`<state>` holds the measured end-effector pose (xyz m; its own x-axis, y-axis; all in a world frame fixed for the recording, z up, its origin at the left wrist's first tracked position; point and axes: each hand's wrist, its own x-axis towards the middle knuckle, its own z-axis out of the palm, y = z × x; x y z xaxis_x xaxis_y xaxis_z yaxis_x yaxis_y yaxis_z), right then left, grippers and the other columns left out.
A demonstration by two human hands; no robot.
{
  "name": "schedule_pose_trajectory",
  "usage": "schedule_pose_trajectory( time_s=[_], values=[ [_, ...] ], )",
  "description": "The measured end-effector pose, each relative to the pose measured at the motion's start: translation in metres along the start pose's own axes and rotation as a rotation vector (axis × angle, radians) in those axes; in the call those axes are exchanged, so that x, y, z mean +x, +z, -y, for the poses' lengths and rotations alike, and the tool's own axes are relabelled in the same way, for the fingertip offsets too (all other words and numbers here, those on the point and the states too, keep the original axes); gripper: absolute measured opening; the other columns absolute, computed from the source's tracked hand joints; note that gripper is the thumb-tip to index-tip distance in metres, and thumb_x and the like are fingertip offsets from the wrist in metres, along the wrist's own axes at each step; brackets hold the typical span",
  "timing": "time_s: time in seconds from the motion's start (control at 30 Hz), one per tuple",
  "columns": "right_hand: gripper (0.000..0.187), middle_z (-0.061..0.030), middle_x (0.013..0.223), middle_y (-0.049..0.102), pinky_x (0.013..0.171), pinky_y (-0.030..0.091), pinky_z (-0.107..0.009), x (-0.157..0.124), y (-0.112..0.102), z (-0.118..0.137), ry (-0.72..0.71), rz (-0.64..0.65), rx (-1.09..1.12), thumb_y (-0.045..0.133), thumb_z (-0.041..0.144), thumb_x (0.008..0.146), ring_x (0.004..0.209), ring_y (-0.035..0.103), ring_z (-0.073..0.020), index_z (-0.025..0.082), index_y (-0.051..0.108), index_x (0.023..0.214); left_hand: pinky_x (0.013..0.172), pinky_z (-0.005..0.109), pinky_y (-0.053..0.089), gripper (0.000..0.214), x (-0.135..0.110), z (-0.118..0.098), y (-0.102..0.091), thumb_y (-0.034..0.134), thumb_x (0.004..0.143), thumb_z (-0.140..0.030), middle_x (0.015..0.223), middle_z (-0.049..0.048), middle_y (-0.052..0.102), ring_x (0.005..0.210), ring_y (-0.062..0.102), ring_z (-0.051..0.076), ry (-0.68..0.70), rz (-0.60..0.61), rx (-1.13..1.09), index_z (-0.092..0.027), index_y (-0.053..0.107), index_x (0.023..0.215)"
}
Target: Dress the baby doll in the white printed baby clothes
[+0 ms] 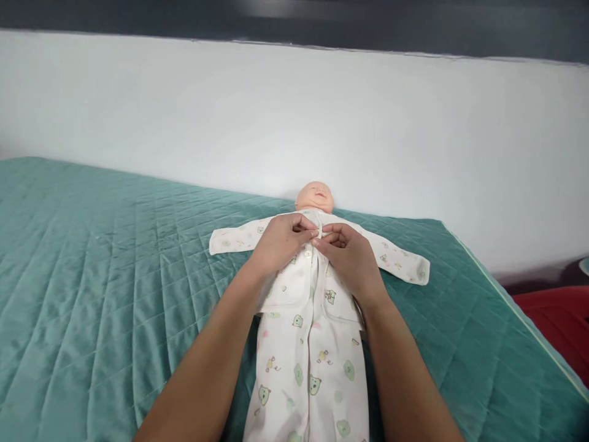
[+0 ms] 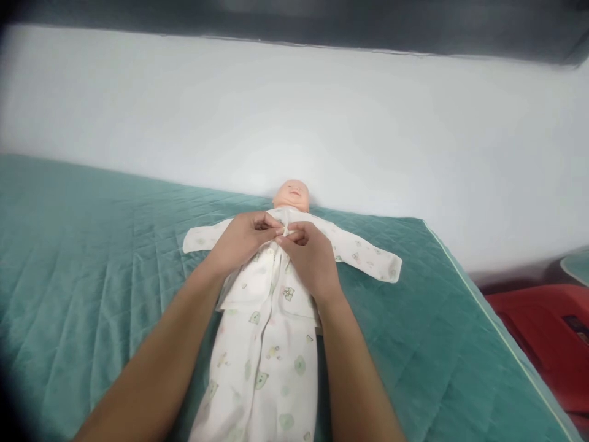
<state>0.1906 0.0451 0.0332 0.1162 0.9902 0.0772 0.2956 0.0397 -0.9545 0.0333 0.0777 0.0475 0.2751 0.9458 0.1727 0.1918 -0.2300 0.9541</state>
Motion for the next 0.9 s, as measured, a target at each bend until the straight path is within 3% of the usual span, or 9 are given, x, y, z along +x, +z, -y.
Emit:
schedule_pose_trajectory(
  time_s=[0.4,0.73,0.9],
  values=[
    [0.037,0.0023,0.080,0.069,0.070,0.044,-0.031,-0.0027,0.0045,0.0038,-0.055,-0.013,-0.133,0.072,0.038,0.077,0.076,0.061,-0.0168,0.024,0.059,0.108,0.070,0.024,0.046,0.012,0.0015,0.0033,-0.0005,0.062,0.079,-0.018,0.084,0.0010,0.069,0.079,0.064,0.014,0.023,0.009,-0.002,-0.018,0.068,0.089],
    [0.037,0.0032,0.080,0.071,0.068,0.043,-0.031,-0.0057,0.0084,0.0073,-0.095,-0.026,-0.230,0.068,0.034,0.078,0.073,0.062,-0.0174,0.026,0.057,0.113,0.066,0.026,0.043,0.013,-0.0030,-0.0037,0.0006,0.055,0.087,-0.025,0.081,-0.0003,0.069,0.074,0.061,0.014,0.075,0.011,0.120,-0.021,0.066,0.088],
    [0.035,0.0036,0.076,0.069,0.066,0.042,-0.030,-0.0065,0.0092,0.0087,-0.117,-0.042,-0.269,0.064,0.033,0.080,0.072,0.062,-0.0172,0.026,0.057,0.113,0.061,0.025,0.041,0.015,-0.0029,-0.0010,0.0045,0.059,0.084,-0.028,0.083,-0.0007,0.070,0.071,0.061,0.014,0.067,-0.022,0.131,-0.023,0.068,0.096]
  ],
)
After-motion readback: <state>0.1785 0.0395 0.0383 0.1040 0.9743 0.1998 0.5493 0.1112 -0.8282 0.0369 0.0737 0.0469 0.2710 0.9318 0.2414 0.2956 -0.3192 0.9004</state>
